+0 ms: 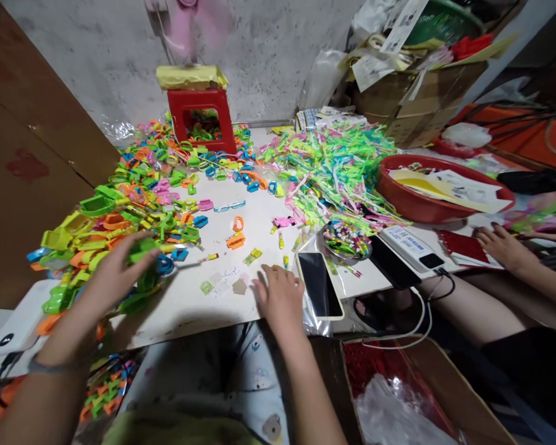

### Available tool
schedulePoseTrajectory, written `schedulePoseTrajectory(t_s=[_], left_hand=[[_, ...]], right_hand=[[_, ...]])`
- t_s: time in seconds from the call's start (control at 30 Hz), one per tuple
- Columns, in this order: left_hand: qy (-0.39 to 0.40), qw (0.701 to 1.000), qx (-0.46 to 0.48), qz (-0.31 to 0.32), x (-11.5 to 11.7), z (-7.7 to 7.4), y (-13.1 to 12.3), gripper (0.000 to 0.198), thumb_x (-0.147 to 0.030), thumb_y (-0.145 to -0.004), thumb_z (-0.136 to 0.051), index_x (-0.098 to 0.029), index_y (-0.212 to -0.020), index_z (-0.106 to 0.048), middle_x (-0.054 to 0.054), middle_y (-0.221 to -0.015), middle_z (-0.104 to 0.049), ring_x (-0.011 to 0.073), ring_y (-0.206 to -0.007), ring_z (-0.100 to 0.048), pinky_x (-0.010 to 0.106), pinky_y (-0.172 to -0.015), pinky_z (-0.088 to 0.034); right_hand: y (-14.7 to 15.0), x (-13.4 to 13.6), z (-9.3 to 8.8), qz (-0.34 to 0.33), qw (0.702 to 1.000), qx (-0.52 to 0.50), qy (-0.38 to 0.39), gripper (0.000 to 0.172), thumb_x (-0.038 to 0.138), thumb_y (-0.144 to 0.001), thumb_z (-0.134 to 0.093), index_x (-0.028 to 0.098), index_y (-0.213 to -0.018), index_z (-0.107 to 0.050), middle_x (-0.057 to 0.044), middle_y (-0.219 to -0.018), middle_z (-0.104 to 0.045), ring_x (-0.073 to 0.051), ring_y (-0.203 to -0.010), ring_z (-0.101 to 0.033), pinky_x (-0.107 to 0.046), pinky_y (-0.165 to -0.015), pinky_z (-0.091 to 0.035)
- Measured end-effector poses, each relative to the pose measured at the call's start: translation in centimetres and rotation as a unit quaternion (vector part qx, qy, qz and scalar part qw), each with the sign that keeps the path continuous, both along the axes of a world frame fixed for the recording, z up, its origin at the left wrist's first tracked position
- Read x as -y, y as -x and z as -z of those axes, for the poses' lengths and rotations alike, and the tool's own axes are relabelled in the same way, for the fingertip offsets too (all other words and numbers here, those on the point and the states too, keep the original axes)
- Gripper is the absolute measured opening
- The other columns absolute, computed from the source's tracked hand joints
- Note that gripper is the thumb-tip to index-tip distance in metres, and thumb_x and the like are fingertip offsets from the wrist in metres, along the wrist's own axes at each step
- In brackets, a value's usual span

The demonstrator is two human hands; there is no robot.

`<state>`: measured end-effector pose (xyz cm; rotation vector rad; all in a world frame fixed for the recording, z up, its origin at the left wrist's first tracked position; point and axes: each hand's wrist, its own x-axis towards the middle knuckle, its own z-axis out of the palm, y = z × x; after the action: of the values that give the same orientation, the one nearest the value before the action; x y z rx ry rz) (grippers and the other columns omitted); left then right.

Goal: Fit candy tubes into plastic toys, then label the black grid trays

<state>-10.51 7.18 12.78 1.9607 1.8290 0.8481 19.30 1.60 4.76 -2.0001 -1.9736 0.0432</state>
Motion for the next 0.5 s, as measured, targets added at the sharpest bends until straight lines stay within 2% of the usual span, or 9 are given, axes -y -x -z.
schedulePoseTrajectory(t_s=[0.1,0.2,0.3,0.5], left_hand=[[-0.139,0.982,-0.081,-0.100,-4.0,-2.8,3.7,0.049,-0.044,-0.088,-0.057,-0.014,-0.126,-0.057,0.013,-0.126,-0.061,0.0312,-0.119,-0.055,0.045,-0.102,-0.042],[-0.162,0.965,-0.126,-0.165,-7.6,-3.9,6.2,0.052,-0.048,-0.090,-0.054,-0.013,-0.129,-0.056,0.014,-0.125,-0.060,0.0344,-0.118,-0.054,0.053,-0.100,-0.041],[-0.133,0.958,-0.169,-0.191,-10.3,-3.6,7.6,0.057,-0.056,-0.091,-0.047,-0.015,-0.129,-0.057,0.014,-0.124,-0.060,0.0363,-0.117,-0.052,0.059,-0.097,-0.039],[-0.071,0.956,-0.183,-0.220,-13.3,-2.5,10.3,0.062,-0.058,-0.093,-0.034,-0.012,-0.125,-0.060,0.017,-0.124,-0.059,0.0330,-0.108,-0.053,0.056,-0.092,-0.041]], right_hand=[[-1.6,-1.0,1.5,0.038,0.998,0.051,0.025,0.021,0.033,-0.094,-0.057,0.025,-0.111,-0.065,-0.008,-0.115,-0.066,-0.030,-0.104,-0.057,-0.045,-0.088,-0.031],[-1.5,-1.3,2.5,0.019,0.998,0.057,0.018,0.016,0.033,-0.093,-0.057,0.024,-0.102,-0.068,-0.008,-0.112,-0.066,-0.028,-0.104,-0.057,-0.047,-0.091,-0.028],[-0.9,-1.3,2.8,0.021,0.998,0.058,0.007,0.014,0.031,-0.093,-0.057,0.022,-0.098,-0.067,-0.008,-0.102,-0.067,-0.028,-0.099,-0.057,-0.046,-0.089,-0.028],[-0.5,-1.4,2.7,0.021,0.999,0.023,-0.005,0.006,0.022,-0.091,-0.056,0.020,-0.092,-0.061,-0.005,-0.092,-0.068,-0.026,-0.093,-0.058,-0.041,-0.082,-0.028]])
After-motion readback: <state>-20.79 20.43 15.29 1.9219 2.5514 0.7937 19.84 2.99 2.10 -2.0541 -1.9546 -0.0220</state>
